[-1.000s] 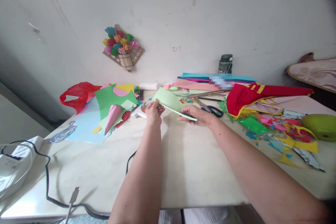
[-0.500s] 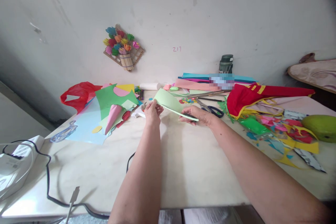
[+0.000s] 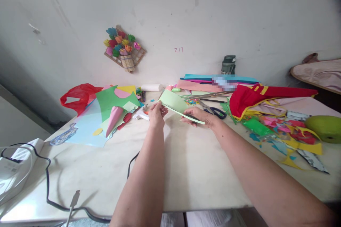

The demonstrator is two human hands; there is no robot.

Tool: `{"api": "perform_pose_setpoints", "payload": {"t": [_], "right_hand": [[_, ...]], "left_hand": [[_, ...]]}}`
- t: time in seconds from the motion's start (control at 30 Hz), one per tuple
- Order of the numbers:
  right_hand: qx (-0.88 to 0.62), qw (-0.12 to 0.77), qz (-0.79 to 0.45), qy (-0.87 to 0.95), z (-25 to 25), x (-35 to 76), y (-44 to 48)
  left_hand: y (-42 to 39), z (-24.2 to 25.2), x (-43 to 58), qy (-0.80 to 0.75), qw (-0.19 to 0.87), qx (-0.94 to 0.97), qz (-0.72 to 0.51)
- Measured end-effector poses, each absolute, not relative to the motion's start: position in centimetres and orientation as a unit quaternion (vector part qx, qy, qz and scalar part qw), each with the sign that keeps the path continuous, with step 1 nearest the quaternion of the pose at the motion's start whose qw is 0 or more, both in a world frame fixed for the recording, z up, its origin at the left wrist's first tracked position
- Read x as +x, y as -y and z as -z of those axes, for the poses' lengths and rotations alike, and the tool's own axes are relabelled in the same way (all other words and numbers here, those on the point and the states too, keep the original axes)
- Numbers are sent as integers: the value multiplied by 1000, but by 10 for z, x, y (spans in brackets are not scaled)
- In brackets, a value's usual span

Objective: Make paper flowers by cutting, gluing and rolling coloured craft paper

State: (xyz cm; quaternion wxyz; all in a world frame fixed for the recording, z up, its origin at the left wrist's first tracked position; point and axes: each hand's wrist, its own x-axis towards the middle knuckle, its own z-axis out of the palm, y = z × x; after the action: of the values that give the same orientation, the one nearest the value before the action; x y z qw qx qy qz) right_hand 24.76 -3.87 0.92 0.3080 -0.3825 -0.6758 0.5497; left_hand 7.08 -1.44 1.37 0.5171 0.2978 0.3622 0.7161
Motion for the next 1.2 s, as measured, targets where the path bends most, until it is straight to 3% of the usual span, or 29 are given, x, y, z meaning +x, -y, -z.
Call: {"api": "perform_pose_setpoints", "payload": {"t": [1.2], "right_hand": [[-369, 306, -563, 673, -13, 246, 43]], "left_hand": [[14, -13, 70, -373, 516, 305, -708]]}}
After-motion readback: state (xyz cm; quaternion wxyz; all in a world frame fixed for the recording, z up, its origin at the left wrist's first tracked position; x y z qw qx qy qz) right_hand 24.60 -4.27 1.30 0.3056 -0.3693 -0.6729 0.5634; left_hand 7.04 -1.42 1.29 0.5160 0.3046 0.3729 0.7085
